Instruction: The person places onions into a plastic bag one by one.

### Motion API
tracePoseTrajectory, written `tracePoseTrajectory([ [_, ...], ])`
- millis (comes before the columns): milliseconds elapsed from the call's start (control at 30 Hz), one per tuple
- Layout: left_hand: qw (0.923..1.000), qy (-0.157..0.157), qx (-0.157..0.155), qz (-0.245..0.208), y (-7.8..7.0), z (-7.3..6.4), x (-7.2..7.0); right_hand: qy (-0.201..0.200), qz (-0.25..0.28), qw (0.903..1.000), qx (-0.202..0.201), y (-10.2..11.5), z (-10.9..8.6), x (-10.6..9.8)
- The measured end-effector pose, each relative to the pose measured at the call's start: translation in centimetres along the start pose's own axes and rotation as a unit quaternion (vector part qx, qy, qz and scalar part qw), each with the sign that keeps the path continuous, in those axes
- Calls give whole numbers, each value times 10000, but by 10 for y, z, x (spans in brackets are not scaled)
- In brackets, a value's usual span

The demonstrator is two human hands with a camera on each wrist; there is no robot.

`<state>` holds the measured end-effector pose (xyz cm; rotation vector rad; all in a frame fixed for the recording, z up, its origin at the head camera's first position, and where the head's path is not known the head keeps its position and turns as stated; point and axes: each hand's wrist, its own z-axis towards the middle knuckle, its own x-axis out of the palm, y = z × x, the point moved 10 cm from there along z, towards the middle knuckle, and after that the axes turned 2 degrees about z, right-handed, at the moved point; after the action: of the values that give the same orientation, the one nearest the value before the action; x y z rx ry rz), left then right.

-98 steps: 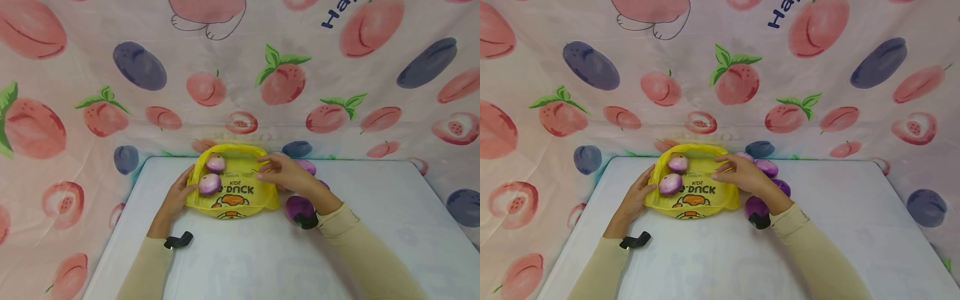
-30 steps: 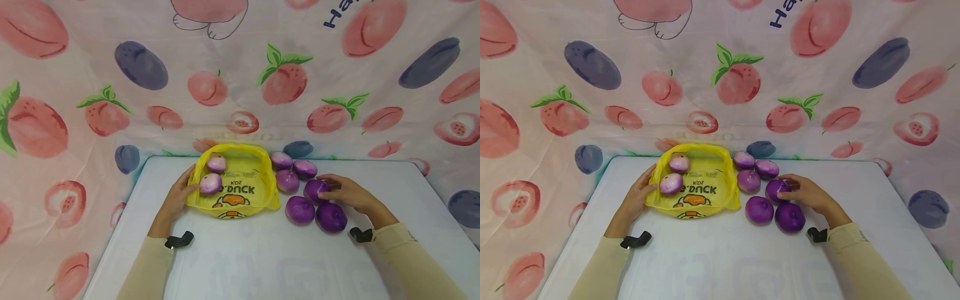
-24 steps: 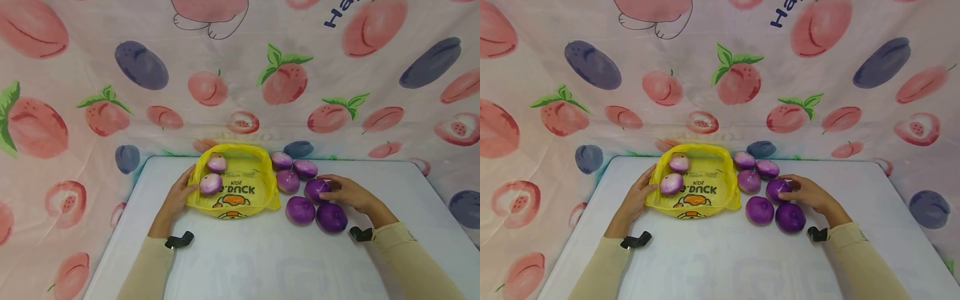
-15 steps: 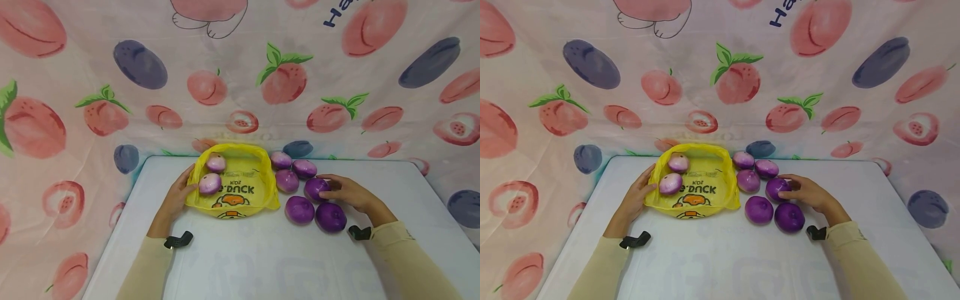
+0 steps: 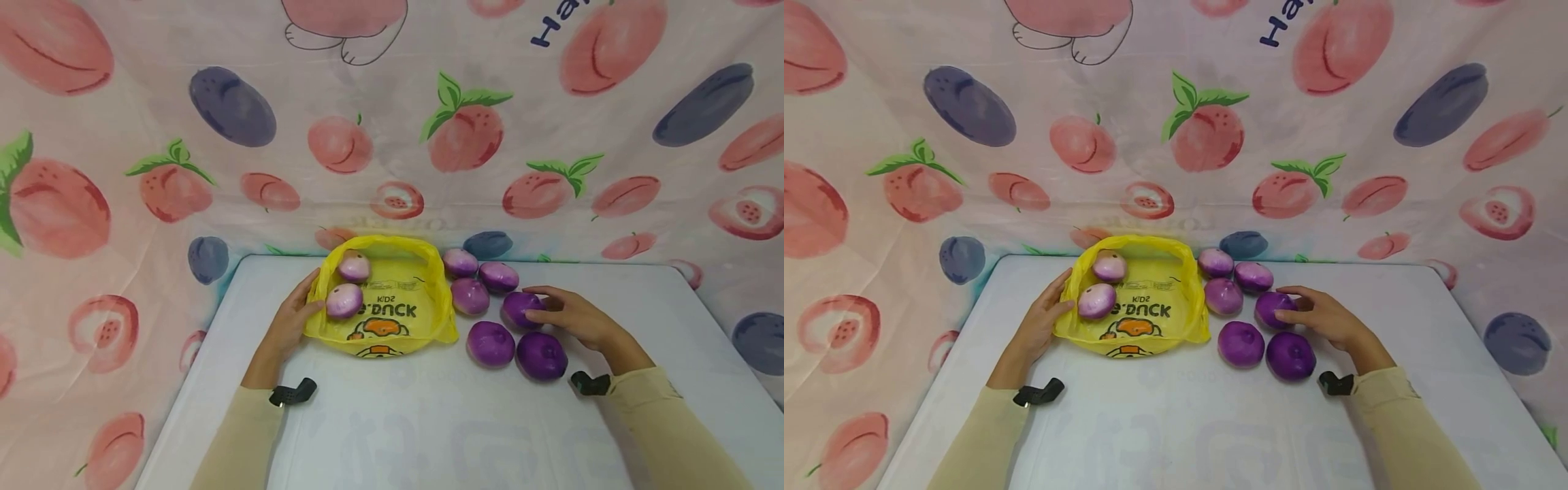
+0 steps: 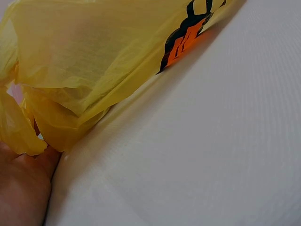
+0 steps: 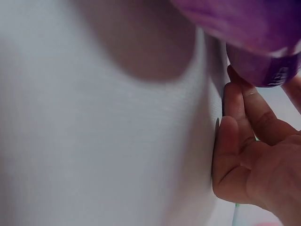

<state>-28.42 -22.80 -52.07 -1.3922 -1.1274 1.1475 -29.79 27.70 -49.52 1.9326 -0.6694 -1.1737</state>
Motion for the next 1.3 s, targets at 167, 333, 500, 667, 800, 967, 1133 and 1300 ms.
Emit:
tracePoseTrajectory([
  [167, 10000, 13, 30, -68, -3, -1, 2, -158, 36, 9999, 3, 2, -3, -5],
  [333, 10000, 12, 15, -32, -4, -2, 2, -327, 14, 9995, 1, 5, -7, -10],
  [500, 10000, 21, 37, -25, -5, -2, 2, -423, 149, 9988, -171, 16, -9, -10],
  [667, 10000, 26, 15, -33, -5, -2, 2, -544, 288, 9972, -420, 37, -13, -9],
  [800, 10000, 43, 23, -61, -3, -1, 2, -581, 377, 9957, -607, 60, -15, -3],
  [967, 10000, 35, 36, -14, -3, -1, 2, -478, 497, 9949, -742, 89, -15, 14],
  [1133, 10000, -8, 40, 32, -3, -1, 0, -274, 673, 9947, -724, 111, -8, 38],
  [1300, 10000, -7, -12, 70, -1, 0, 0, -210, 696, 9956, -596, 131, 3, 57],
])
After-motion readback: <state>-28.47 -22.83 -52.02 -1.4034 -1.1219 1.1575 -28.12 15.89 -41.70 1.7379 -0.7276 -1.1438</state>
